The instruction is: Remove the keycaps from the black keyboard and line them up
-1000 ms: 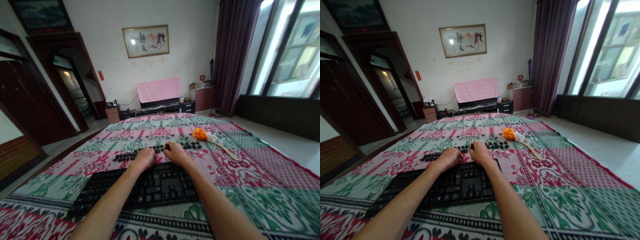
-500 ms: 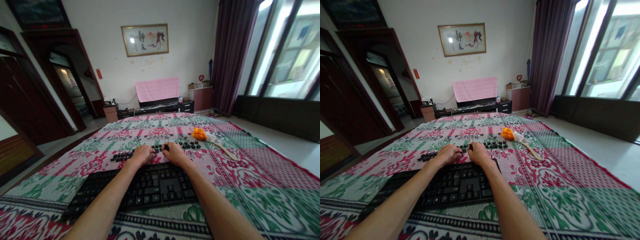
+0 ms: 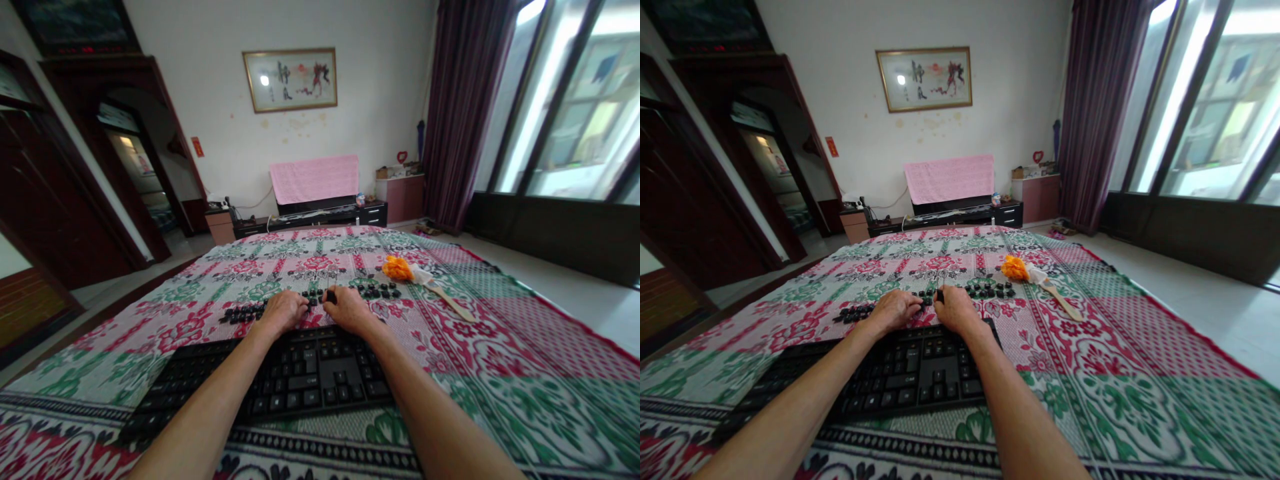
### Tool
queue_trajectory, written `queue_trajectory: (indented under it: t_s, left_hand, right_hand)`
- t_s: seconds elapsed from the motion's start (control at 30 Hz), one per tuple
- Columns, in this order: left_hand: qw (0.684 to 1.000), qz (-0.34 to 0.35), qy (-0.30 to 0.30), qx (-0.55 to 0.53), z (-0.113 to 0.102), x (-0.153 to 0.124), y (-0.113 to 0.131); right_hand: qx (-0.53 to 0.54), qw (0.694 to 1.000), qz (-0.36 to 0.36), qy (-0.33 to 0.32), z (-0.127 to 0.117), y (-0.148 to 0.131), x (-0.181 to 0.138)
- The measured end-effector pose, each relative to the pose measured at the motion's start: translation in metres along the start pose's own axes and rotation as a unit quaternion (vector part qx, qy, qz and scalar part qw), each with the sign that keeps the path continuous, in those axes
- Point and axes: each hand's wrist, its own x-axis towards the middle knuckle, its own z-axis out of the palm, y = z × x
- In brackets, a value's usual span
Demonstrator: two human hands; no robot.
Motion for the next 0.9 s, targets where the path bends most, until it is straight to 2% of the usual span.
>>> queue_trajectory:
  t_s: [0.27,0.47,0.6,0.73,0.9]
  left_hand:
    - [0.999,-0.005,0.015,-0.045,0.001,0.001,0.001]
    - [0.995,-0.052,0.04,-0.079,-0.008,-0.001,-0.008]
    - [0.995,-0.037,0.003,-0.092,-0.019,-0.021,-0.023]
    - [0.988,-0.048,-0.029,-0.144,-0.026,-0.047,-0.035]
    - [0.981,-0.059,-0.001,-0.185,-0.025,-0.068,-0.035]
  right_hand:
    - [0.008,1.0,0.004,-0.009,-0.002,-0.004,-0.001]
    - [0.043,0.999,-0.013,-0.003,-0.001,-0.002,0.0]
    - [0.106,0.993,-0.038,-0.028,-0.002,-0.006,0.001]
    - [0.181,0.977,-0.077,-0.08,-0.01,-0.021,-0.002]
    - [0.21,0.962,-0.106,-0.142,-0.027,-0.041,-0.011]
